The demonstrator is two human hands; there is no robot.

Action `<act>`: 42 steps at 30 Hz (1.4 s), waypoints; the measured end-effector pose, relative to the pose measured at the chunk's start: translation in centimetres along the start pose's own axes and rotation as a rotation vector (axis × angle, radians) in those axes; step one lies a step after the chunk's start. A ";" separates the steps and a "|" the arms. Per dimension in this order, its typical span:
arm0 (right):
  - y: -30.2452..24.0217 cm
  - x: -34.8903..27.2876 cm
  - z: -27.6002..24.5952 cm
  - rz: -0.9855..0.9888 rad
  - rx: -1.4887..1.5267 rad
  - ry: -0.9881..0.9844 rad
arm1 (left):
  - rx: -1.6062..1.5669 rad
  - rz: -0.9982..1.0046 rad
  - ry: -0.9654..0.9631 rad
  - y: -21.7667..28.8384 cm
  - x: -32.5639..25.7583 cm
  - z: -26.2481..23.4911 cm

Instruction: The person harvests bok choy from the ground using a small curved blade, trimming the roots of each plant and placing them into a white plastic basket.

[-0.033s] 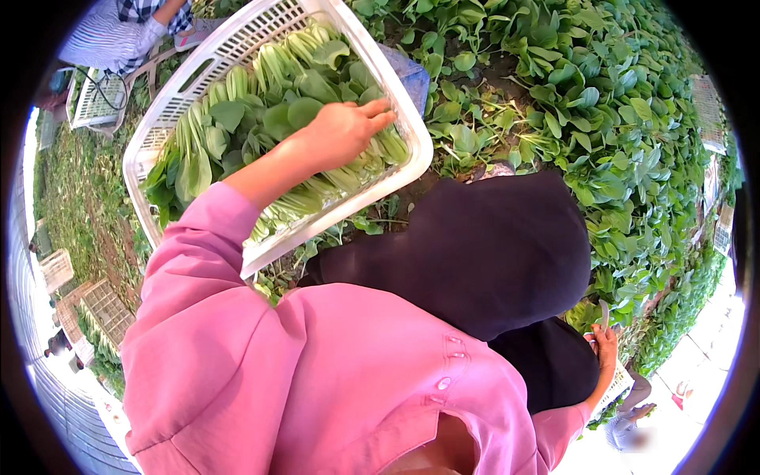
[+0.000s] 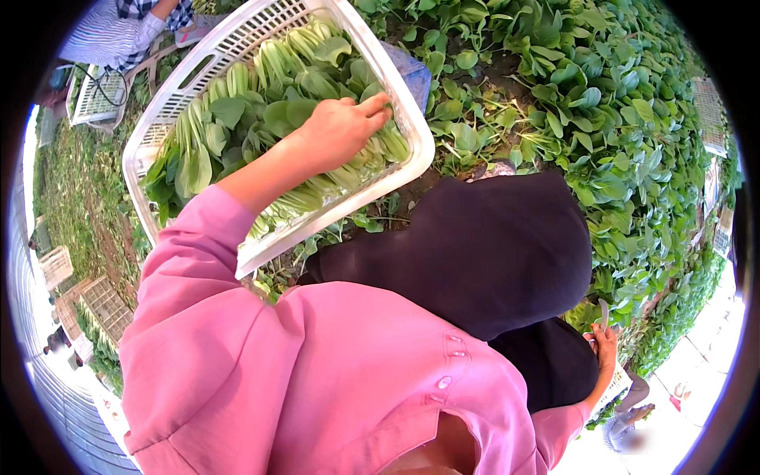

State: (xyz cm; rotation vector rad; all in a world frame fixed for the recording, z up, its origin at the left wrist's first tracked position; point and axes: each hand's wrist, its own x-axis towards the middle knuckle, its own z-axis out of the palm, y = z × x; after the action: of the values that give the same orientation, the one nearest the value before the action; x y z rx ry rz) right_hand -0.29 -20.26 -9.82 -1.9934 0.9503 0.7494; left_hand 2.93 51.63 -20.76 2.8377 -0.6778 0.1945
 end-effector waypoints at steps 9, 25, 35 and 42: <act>1.2 2.0 -1.0 -0.029 0.047 -0.022 | 0.007 -0.077 -0.432 1.6 -2.3 2.5; -0.3 -0.2 1.2 -0.021 -0.019 0.025 | -0.010 0.122 -0.361 0.7 -2.2 3.8; 0.5 0.9 0.5 0.009 0.000 0.006 | -0.111 0.259 -0.376 1.5 -2.5 6.7; -0.8 2.1 0.1 0.002 0.027 -0.043 | -0.405 -0.163 -0.044 2.2 -4.2 -4.2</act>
State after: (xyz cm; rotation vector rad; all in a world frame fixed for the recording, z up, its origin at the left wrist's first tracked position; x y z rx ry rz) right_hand 1.51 -20.62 -11.10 -1.9457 0.9326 0.7739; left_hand -2.13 52.54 -17.05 2.4951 -0.4318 -0.0306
